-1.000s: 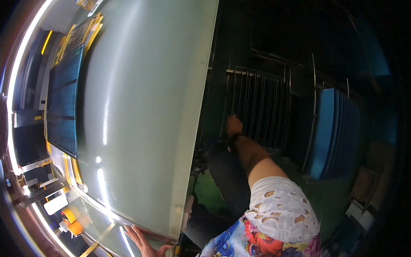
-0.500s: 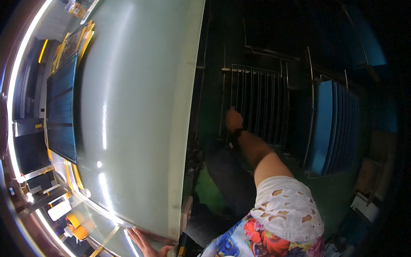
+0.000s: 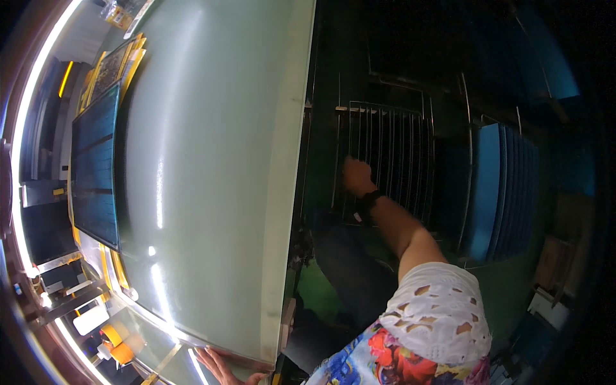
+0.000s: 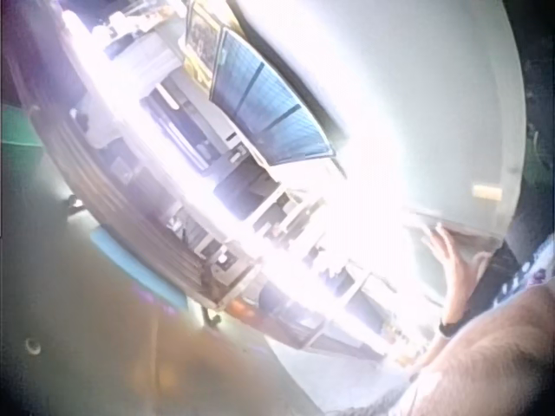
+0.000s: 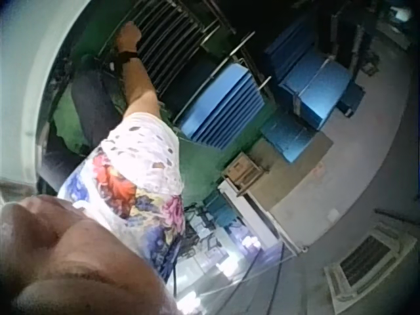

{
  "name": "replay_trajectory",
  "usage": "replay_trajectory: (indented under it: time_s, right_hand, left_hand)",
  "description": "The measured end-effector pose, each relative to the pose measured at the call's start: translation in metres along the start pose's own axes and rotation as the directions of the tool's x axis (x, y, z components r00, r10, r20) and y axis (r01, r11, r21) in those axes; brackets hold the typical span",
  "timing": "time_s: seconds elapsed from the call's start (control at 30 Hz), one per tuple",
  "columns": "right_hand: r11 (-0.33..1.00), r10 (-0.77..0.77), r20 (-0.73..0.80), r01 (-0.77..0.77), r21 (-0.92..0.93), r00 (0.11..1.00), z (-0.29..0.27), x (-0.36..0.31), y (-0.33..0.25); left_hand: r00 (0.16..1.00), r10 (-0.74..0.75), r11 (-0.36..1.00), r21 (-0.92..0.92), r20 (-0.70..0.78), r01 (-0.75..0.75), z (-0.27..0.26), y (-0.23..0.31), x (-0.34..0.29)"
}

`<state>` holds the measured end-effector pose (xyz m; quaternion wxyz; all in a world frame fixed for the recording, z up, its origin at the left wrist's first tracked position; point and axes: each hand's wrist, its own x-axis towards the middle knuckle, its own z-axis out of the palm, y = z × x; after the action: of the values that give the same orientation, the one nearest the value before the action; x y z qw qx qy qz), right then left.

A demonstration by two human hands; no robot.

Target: Placing black gridded components onto blue sheets at a factory workstation.

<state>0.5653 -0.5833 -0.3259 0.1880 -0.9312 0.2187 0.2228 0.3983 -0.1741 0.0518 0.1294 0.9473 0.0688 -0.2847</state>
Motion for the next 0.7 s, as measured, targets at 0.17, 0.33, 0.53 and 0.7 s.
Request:
replay_trajectory:
  time_s: [0.17,0.33,0.53,0.7]
  right_hand:
    - [0.867,-0.487,-0.244,0.498,-0.017,0.839,0.017,0.109,0.009]
    - [0.952,-0.249,0.115,0.265,-0.153,0.962,0.017,0.168,-0.043]
    - [0.987,-0.100,0.108,0.112,-0.111,0.989,0.027,0.186,-0.053]
    - [0.996,0.049,0.120,-0.039,-0.085,0.992,0.051,0.188,-0.035]
  left_hand:
    - [0.997,0.075,0.997,-0.008,0.010,-0.075,-0.001,-0.011,-0.002]
    - [0.999,0.033,0.999,-0.007,0.043,-0.032,0.005,-0.012,0.001]
    - [0.999,0.007,0.996,0.088,-0.032,-0.004,0.008,0.005,0.039]
    - [1.000,0.005,0.993,0.116,-0.021,-0.002,0.009,0.012,0.060]
